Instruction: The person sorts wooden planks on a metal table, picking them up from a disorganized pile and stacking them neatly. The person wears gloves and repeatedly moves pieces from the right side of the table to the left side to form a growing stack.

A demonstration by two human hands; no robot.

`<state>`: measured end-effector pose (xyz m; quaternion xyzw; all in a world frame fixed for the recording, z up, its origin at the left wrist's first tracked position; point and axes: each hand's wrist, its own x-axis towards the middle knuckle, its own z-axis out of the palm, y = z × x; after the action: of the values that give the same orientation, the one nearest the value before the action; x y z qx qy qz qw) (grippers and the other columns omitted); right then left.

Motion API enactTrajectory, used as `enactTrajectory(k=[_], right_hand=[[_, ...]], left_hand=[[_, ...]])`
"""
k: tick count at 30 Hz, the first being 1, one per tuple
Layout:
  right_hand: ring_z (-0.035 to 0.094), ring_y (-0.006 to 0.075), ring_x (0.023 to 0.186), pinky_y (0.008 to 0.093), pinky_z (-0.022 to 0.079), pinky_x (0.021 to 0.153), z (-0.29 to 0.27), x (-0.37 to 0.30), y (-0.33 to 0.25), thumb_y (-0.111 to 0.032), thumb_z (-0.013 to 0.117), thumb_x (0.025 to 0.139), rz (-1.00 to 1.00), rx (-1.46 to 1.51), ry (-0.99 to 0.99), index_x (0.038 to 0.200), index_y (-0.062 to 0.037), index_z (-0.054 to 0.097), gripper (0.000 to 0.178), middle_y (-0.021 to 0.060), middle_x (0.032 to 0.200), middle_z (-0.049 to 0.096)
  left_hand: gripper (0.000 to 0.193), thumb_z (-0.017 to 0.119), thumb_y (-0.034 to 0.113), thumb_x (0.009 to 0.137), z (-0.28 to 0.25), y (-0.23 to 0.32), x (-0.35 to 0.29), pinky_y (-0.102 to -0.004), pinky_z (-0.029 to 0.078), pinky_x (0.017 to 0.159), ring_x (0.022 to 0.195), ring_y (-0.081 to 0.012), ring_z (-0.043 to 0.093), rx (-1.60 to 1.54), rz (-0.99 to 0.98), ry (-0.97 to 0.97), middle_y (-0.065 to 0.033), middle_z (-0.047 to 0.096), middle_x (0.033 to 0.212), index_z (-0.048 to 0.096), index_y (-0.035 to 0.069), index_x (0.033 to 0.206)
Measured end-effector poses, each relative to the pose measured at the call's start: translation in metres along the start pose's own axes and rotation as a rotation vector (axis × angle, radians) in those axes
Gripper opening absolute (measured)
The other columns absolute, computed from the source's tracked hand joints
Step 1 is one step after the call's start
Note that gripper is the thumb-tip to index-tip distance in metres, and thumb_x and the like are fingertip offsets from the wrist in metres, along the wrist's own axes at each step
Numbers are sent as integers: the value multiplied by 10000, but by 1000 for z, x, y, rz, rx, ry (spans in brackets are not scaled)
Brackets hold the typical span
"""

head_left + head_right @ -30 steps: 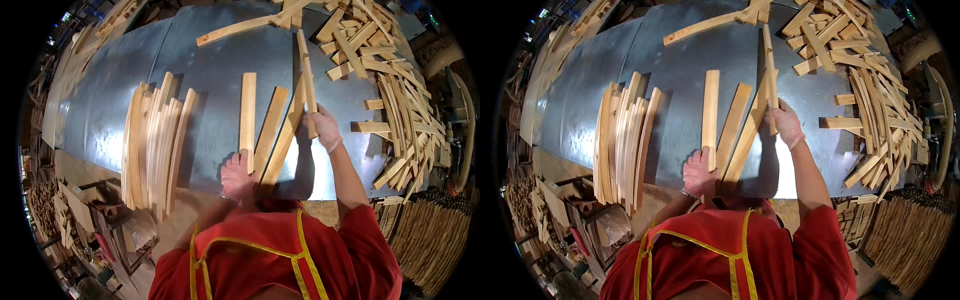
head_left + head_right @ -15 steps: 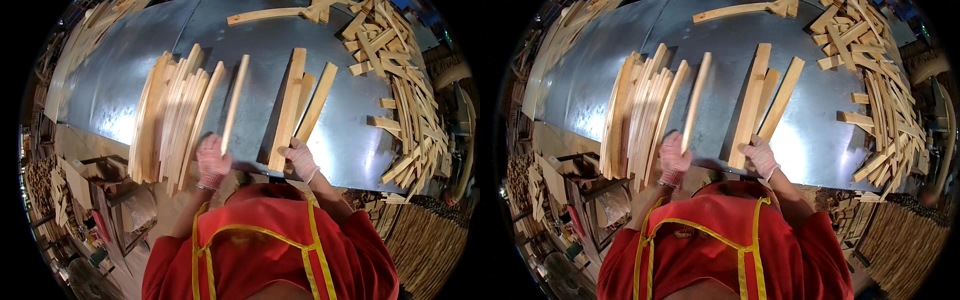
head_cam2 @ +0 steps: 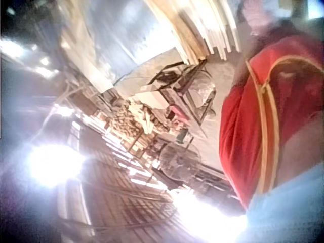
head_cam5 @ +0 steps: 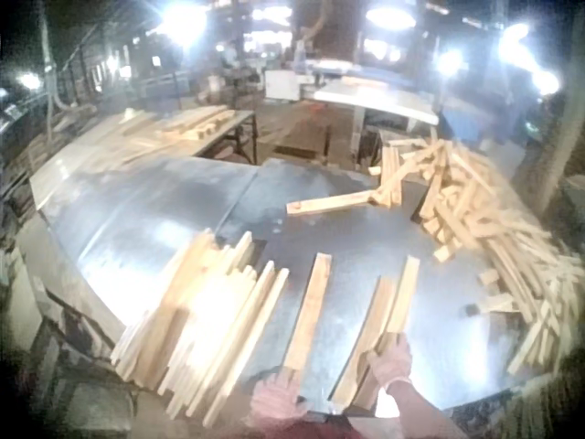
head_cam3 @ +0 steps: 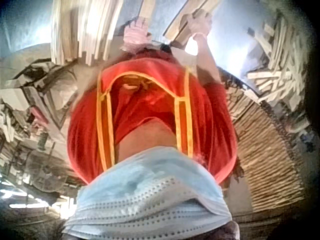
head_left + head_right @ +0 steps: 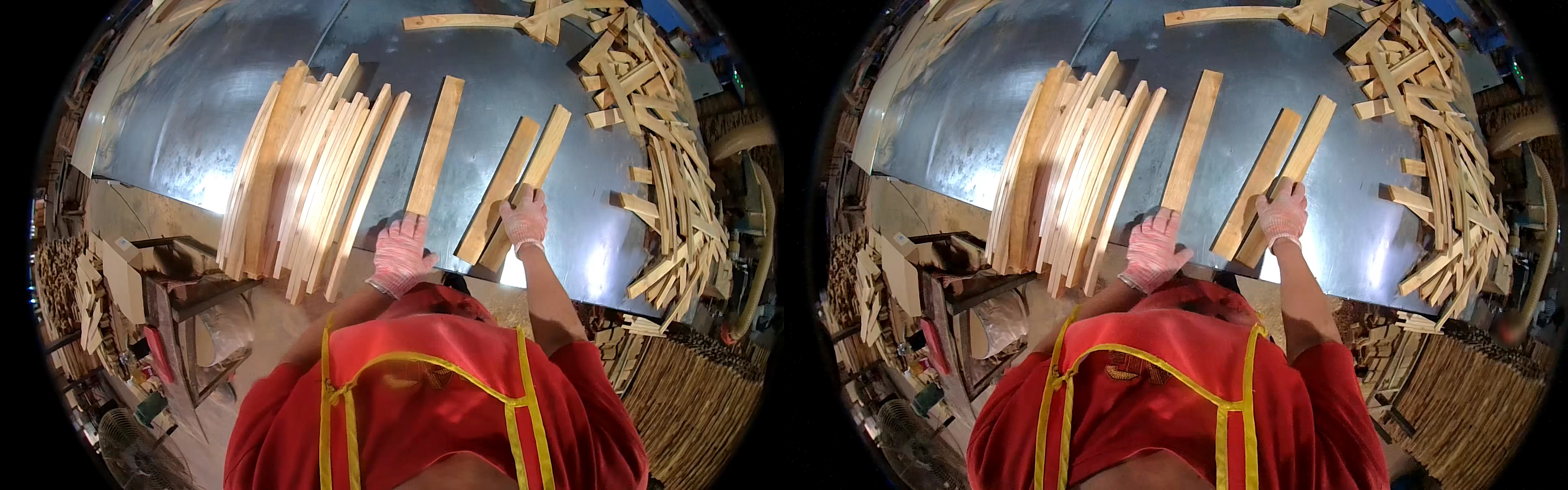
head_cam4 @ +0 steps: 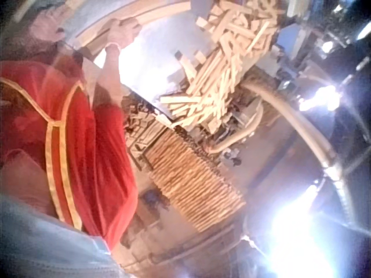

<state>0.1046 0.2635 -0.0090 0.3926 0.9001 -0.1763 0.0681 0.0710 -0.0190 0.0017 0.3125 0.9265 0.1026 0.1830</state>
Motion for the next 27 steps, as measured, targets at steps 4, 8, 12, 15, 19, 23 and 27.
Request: enactTrajectory(k=[4,8,12,15,19,23,27], right_hand=[[428,402,1449,487,431,1166,-9,5,13,-285,759,831,20,101,-19,1544,-96,442,802,171,1622,394],[577,391,1275,452,506,1082,-22,26,41,-85,683,800,100,236,-41,1571,-66,396,822,197,1472,531],[695,287,980,379,618,865,-25,44,71,-64,674,784,-19,1579,-449,1522,36,423,787,143,1139,666],[698,280,1004,413,617,906,-46,6,28,-181,785,804,21,1916,-672,1458,-11,495,734,126,1145,666],[685,260,1021,399,594,935,-23,5,-4,-122,778,822,-6,1751,-653,1453,-17,501,697,103,1121,669],[674,238,1000,373,576,917,9,-5,-40,15,704,834,4,1513,-678,1454,9,510,650,104,1164,678],[674,227,985,336,559,916,35,-34,-91,55,689,842,-5,1461,-746,1423,56,534,602,116,1166,701]], left_hand=[[894,774,408,820,36,-29,13,-500,498,1004,1228,-355,583,12,-167,123,-160,519,1490,412,94,1574],[754,726,248,849,11,-63,17,-444,528,978,1182,-348,637,-203,-235,114,-179,617,1378,471,58,1533],[583,568,57,893,-16,-79,2,-322,529,943,1092,-244,685,-1066,-325,64,-176,700,1238,551,22,1475],[560,526,5,920,-24,-80,-16,-274,512,920,1017,-146,646,-917,-280,246,-112,708,1188,558,20,1479],[556,574,48,935,-11,-116,-48,-326,537,931,1066,-202,699,-858,-439,435,-173,719,1273,546,9,1489],[543,668,95,884,-43,-125,-51,-433,533,941,1123,-310,677,-122,-441,595,-179,661,1301,576,48,1416],[554,670,152,861,-40,-95,-54,-531,453,1039,1299,-351,534,100,-199,698,-133,575,1410,552,98,1400]])
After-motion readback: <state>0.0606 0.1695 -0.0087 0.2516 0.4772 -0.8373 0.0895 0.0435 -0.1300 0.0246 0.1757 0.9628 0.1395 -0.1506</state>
